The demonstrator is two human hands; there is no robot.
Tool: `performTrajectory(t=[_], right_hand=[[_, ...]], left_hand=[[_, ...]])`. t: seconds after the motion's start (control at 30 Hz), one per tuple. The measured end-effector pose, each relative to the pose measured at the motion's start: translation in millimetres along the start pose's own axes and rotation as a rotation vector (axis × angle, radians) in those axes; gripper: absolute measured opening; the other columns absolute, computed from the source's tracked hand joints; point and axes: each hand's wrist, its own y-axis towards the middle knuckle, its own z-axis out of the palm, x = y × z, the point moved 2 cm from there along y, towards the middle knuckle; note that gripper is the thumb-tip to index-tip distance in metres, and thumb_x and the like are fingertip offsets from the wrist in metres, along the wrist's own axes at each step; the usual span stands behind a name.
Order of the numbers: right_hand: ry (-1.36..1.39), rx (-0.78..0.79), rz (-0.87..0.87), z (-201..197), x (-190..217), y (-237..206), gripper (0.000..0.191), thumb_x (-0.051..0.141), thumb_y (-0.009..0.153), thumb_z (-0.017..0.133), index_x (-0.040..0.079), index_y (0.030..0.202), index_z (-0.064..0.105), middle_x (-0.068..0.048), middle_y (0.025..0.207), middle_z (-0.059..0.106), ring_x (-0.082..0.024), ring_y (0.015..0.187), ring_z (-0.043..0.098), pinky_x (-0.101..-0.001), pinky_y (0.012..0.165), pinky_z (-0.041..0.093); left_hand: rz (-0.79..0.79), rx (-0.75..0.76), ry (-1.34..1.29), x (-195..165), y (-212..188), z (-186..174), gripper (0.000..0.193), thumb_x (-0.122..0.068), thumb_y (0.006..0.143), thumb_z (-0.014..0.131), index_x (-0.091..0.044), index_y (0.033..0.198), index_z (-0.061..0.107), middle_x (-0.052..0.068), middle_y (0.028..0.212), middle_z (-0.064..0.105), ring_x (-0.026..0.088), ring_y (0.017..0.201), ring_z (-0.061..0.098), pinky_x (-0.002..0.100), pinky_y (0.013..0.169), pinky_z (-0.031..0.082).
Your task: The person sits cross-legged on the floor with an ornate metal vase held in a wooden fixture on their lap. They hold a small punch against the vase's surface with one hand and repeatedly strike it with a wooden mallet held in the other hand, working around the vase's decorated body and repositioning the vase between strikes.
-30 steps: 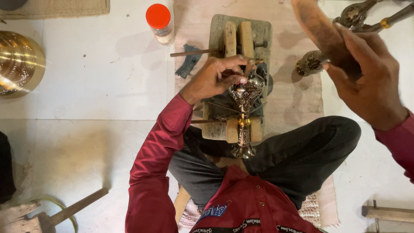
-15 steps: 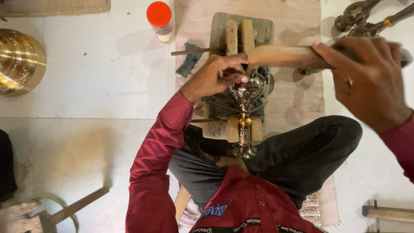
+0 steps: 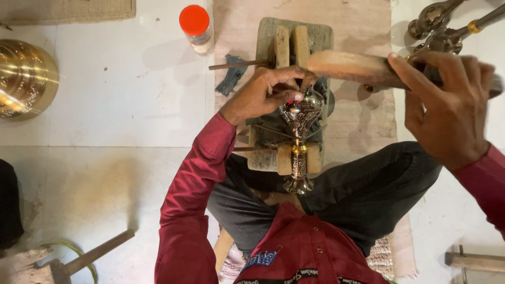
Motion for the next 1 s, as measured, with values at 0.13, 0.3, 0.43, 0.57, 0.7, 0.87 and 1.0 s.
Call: performTrajectory(t=[0.13,0.3,0.43,0.57,0.7,0.87,1.0], right_hand=[[0.573,-0.044,0.220,4.6,3.3,-10.5,0.056,0.010,0.102,0.070,0.019,0.155,0.054,-0.006,0.130,0.060,-0.018,0.112,0.055,-0.0351,0.093,0.047],[0.093,0.083,0.128,13.2,7.5,-34.0,0.058,0.004,0.086,0.077,0.011,0.143,0.065,-0.013,0.111,0.067,-0.026,0.095,0.060,-0.0434,0.077,0.053],[0.519,0.229,0.305,35.0,18.9,-55.5,0.064,0.011,0.090,0.075,0.010,0.152,0.057,-0.017,0.118,0.063,-0.028,0.092,0.062,-0.0395,0.077,0.057],[0.714,0.271,0.439,46.0,42.5,-83.7,0.064,0.015,0.090,0.075,0.014,0.151,0.055,-0.017,0.120,0.063,-0.030,0.096,0.067,-0.0383,0.079,0.058],[0.750,0.336,0.486,53.3,54.1,-95.0,0.063,0.015,0.090,0.074,0.018,0.151,0.056,-0.019,0.122,0.063,-0.032,0.097,0.068,-0.0410,0.077,0.059],[0.679,0.241,0.438,53.0,49.7,-92.7,0.061,0.017,0.093,0.073,0.020,0.152,0.055,-0.020,0.125,0.062,-0.032,0.103,0.068,-0.0406,0.079,0.059],[0.661,0.211,0.504,52.4,41.4,-94.0,0.057,0.020,0.096,0.072,0.024,0.152,0.057,-0.017,0.124,0.064,-0.031,0.100,0.068,-0.0422,0.080,0.060]], left_hand=[[-0.024,-0.013,0.005,0.4,-1.0,1.3,0.049,-0.004,0.098,0.074,-0.014,0.144,0.058,0.005,0.100,0.080,0.013,0.088,0.077,0.033,0.086,0.066],[-0.152,-0.065,0.157,4.9,-3.1,3.9,0.041,-0.010,0.099,0.077,-0.015,0.138,0.064,0.004,0.095,0.081,0.013,0.084,0.077,0.033,0.072,0.059],[-0.026,-0.242,-0.055,2.9,-9.1,4.5,0.043,-0.009,0.102,0.074,-0.012,0.142,0.059,0.005,0.101,0.079,0.014,0.095,0.076,0.033,0.094,0.065],[0.021,-0.214,-0.037,-0.1,-9.5,14.2,0.041,-0.008,0.103,0.073,-0.011,0.141,0.058,0.008,0.110,0.078,0.016,0.102,0.076,0.032,0.095,0.066],[0.012,-0.136,0.121,-6.3,-1.3,26.7,0.040,-0.009,0.101,0.075,-0.012,0.138,0.060,0.008,0.110,0.080,0.015,0.094,0.080,0.029,0.083,0.068],[-0.055,-0.068,0.214,-19.5,4.8,31.9,0.037,-0.012,0.100,0.075,-0.014,0.134,0.060,0.006,0.101,0.082,0.012,0.084,0.080,0.029,0.072,0.065],[-0.186,-0.068,0.335,-26.0,4.9,35.7,0.046,-0.014,0.096,0.077,-0.018,0.139,0.060,0.009,0.095,0.082,0.017,0.070,0.076,0.033,0.063,0.058]])
